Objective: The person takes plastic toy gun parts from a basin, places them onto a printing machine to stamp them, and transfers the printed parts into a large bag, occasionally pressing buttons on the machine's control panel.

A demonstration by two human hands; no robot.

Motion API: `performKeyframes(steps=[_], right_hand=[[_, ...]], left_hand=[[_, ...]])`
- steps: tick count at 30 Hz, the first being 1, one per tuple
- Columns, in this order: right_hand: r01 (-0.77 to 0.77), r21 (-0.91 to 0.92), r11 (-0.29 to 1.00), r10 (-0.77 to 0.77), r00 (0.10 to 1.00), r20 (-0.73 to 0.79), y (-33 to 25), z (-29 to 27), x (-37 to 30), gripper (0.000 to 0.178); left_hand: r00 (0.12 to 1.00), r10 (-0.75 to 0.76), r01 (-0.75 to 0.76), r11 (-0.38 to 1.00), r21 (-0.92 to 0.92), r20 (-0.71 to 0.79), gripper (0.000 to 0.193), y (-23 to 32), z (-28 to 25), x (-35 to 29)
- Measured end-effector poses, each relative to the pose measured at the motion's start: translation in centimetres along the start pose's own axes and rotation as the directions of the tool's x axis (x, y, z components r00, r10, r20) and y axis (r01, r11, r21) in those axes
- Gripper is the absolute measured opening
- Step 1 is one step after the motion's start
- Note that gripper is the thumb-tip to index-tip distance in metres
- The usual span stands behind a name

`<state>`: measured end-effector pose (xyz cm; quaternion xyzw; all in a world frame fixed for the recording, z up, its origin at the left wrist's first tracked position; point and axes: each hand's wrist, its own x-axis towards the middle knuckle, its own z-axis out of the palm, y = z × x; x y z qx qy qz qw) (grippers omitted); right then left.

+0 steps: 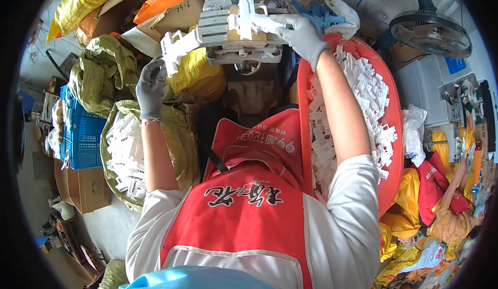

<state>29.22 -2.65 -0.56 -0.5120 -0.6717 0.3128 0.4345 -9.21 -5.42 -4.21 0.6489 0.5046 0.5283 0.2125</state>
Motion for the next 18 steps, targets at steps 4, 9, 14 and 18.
performKeyframes(steps=[4,9,14,18], right_hand=[[-0.048,-0.106,0.993,0.058,0.994,0.091,-2.6,0.7,1.4,0.035],[0.037,-0.29,0.956,-0.021,0.998,0.057,-1.6,1.3,1.4,0.035],[0.171,-0.494,0.852,-0.189,0.982,0.014,-0.4,2.2,1.5,0.037],[0.234,-0.498,0.835,-0.233,0.97,0.065,-0.9,0.1,-1.1,0.045]], left_hand=[[0.998,0.068,-0.067,0.995,-0.08,-0.001,0.02,-0.2,1.7,-1.0],[0.998,0.047,-0.041,0.993,-0.114,0.046,0.024,1.3,3.1,-1.9],[0.997,-0.004,0.006,1.0,0.022,-0.073,0.021,1.0,0.7,-4.2],[0.995,-0.045,0.046,0.999,0.008,-0.086,0.023,3.8,-2.5,-6.2]])
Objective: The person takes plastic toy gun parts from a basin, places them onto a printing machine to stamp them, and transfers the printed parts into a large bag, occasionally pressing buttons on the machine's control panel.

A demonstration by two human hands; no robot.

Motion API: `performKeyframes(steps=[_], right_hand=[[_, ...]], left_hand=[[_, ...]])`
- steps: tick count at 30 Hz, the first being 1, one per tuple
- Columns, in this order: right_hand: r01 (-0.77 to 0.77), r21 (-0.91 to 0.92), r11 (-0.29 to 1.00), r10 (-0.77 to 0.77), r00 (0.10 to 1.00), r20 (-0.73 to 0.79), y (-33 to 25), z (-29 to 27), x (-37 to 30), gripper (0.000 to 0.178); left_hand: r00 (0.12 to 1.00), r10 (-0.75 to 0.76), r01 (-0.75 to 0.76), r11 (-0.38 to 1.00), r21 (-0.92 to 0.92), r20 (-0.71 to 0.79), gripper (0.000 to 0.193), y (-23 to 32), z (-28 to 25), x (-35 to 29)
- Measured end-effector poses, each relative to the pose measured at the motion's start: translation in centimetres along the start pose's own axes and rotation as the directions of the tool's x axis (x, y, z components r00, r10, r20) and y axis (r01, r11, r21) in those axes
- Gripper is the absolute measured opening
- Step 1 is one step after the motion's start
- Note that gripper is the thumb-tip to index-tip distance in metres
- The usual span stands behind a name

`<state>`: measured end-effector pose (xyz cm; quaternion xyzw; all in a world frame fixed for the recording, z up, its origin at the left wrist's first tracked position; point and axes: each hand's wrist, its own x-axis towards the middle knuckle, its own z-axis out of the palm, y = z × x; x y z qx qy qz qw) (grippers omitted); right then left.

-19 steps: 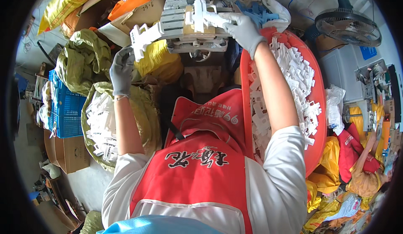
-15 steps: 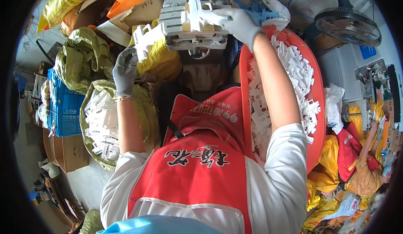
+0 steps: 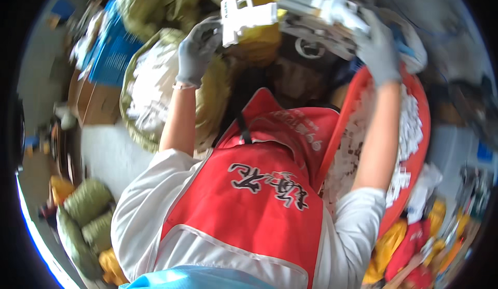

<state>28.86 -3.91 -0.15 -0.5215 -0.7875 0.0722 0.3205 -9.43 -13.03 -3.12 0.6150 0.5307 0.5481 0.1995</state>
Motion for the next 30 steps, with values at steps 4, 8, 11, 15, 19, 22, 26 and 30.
performKeyframes(steps=[4,8,11,15,19,22,26,30], right_hand=[[-0.292,0.306,0.906,0.343,0.931,-0.128,0.6,-1.7,-8.0,0.045],[-0.201,0.679,0.706,0.361,0.927,-0.1,13.0,3.1,-19.9,0.033],[-0.502,0.083,0.861,0.507,0.83,-0.235,11.8,1.3,-27.2,0.028],[-0.858,-0.097,0.504,0.817,0.51,-0.267,14.1,0.7,-38.2,0.036],[-0.86,-0.264,0.437,0.9,0.416,0.134,12.6,3.7,-40.7,0.041],[-0.756,-0.353,0.551,0.828,0.443,0.345,10.2,6.8,-39.3,0.039],[-0.565,-0.559,0.608,0.788,0.514,0.338,11.9,13.5,-39.9,0.037],[-0.608,-0.538,0.584,0.812,0.429,0.397,11.5,11.6,-35.4,0.03]], left_hand=[[0.99,0.112,-0.081,0.948,0.308,-0.084,0.027,-1.7,-6.0,-2.0],[0.981,-0.089,0.129,0.962,0.24,-0.172,0.027,-7.2,-15.0,-5.1],[0.943,0.028,0.217,0.705,0.675,-0.333,0.027,-6.2,-21.0,-8.0],[0.916,0.068,0.282,0.591,0.756,-0.395,0.027,-5.9,-19.6,-7.1],[0.954,0.084,0.142,0.718,0.681,-0.288,0.027,-4.2,-14.1,-5.1],[0.955,0.289,-0.222,0.567,0.793,0.061,0.025,-3.2,-9.7,-2.7],[0.962,0.222,-0.273,0.714,0.645,0.161,0.022,-1.2,-5.2,-2.5],[0.939,0.228,-0.34,0.733,0.589,0.259,0.022,-0.2,-1.7,-1.4]])
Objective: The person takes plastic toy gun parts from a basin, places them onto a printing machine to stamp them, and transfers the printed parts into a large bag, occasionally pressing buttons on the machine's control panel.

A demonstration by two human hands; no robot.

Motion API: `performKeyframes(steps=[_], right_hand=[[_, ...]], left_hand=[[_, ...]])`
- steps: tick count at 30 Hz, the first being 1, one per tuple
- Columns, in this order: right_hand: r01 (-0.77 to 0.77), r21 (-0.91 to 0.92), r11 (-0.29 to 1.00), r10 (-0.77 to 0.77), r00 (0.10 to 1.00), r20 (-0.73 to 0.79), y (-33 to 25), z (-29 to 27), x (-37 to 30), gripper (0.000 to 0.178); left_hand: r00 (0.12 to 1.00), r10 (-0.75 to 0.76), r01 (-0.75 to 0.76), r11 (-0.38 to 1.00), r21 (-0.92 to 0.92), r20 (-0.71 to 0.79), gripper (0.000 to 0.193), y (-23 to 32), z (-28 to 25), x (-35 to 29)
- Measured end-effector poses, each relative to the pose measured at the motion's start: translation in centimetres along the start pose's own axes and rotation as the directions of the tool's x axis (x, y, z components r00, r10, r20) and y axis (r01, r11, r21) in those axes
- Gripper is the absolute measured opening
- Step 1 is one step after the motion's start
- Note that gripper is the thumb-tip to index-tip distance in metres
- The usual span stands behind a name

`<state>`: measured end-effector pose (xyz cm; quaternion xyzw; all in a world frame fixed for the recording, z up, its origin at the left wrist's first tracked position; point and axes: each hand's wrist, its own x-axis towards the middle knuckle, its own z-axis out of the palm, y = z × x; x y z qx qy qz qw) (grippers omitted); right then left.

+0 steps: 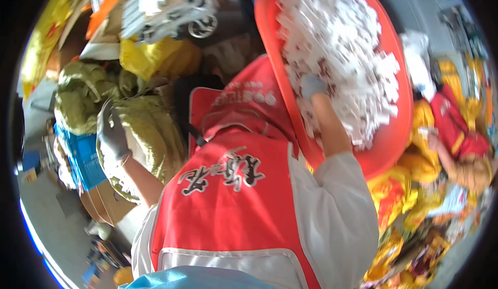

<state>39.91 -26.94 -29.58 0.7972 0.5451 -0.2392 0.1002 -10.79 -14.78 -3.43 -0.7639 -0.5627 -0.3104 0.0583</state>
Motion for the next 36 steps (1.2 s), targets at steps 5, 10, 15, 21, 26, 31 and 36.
performKeyframes(steps=[5,10,15,21,26,31,36], right_hand=[[0.061,0.363,0.93,-0.002,0.987,-0.16,1.5,-8.1,-2.5,0.042],[-0.045,0.141,0.989,0.061,0.992,-0.115,7.4,-5.7,-2.4,0.048],[0.094,0.423,0.901,0.077,0.926,-0.371,8.7,-5.4,-4.0,0.048],[0.369,0.891,0.263,0.154,0.896,-0.417,2.1,-11.8,-7.6,0.042],[0.416,0.89,-0.187,0.193,0.904,-0.381,-1.8,-15.5,-8.4,0.04],[0.547,0.747,-0.379,0.007,0.808,-0.588,-7.4,-21.6,-6.2,0.04],[0.653,0.744,-0.138,-0.254,0.703,-0.664,-16.4,-28.2,-2.5,0.041]], left_hand=[[0.997,-0.074,0.072,0.984,-0.164,-0.01,0.024,1.1,0.7,2.8],[1.0,0.004,-0.007,0.928,-0.371,-0.009,0.021,2.1,2.7,6.6],[0.973,0.229,-0.224,0.916,-0.332,-0.025,0.023,4.6,5.1,12.2],[0.924,0.382,-0.365,0.866,-0.34,-0.018,0.034,6.0,9.2,18.1],[0.924,0.304,-0.113,0.797,-0.594,0.232,0.031,6.3,10.4,19.6],[0.98,0.187,-0.116,0.821,-0.558,0.071,0.033,5.8,9.6,18.4],[0.994,-0.028,-0.034,0.837,-0.546,-0.105,0.029,2.9,7.8,14.1]])
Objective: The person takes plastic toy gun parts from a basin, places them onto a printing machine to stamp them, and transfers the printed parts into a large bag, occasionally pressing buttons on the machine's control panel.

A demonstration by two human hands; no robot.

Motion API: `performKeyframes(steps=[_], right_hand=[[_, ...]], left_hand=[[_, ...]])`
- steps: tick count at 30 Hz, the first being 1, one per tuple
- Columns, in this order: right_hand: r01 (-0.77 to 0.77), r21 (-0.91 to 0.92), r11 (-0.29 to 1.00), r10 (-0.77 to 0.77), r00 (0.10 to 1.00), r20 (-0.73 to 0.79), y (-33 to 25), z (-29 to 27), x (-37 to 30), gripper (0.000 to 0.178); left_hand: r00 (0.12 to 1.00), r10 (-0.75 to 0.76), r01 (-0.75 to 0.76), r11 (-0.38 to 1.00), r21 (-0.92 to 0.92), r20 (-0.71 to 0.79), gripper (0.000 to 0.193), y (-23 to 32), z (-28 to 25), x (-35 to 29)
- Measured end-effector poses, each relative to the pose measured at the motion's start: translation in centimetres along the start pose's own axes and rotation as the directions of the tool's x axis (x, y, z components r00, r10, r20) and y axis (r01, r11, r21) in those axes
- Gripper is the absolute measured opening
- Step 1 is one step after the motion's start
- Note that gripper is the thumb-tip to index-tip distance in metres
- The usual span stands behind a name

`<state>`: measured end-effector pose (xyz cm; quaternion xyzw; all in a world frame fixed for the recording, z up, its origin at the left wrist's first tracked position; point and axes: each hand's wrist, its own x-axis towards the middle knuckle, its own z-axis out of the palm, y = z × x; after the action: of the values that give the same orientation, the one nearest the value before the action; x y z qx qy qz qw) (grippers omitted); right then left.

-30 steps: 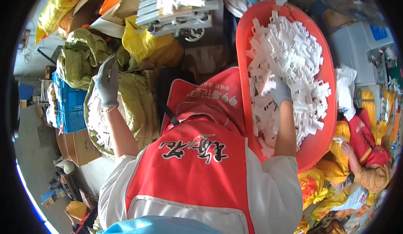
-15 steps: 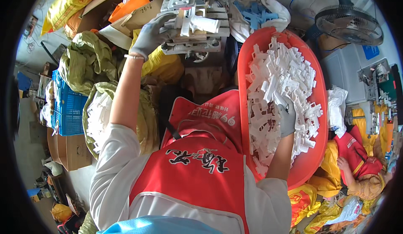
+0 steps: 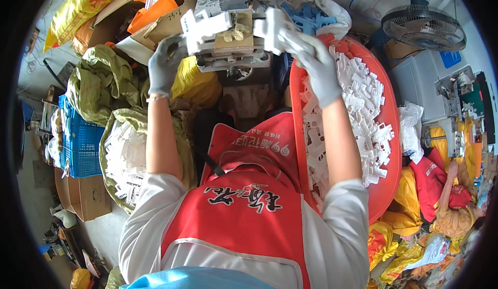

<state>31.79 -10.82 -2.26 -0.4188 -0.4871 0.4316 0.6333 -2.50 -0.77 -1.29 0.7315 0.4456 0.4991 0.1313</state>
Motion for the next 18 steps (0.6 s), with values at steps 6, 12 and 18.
performKeyframes(steps=[6,12,18], right_hand=[[0.145,-0.498,0.855,0.009,0.956,0.294,1.4,3.9,7.5,0.039],[0.365,-0.721,0.589,0.084,0.859,0.504,-0.1,7.0,8.6,0.041],[0.319,-0.702,0.637,-0.178,0.947,0.269,-0.4,3.7,2.6,0.04]], left_hand=[[0.965,-0.258,0.257,0.966,-0.032,-0.043,0.026,-0.7,-5.1,-5.9],[0.962,-0.255,0.247,0.965,-0.085,-0.101,0.027,-1.6,-6.1,-9.4],[0.988,-0.102,0.105,0.994,0.028,-0.118,0.031,0.8,-8.4,-11.4]])
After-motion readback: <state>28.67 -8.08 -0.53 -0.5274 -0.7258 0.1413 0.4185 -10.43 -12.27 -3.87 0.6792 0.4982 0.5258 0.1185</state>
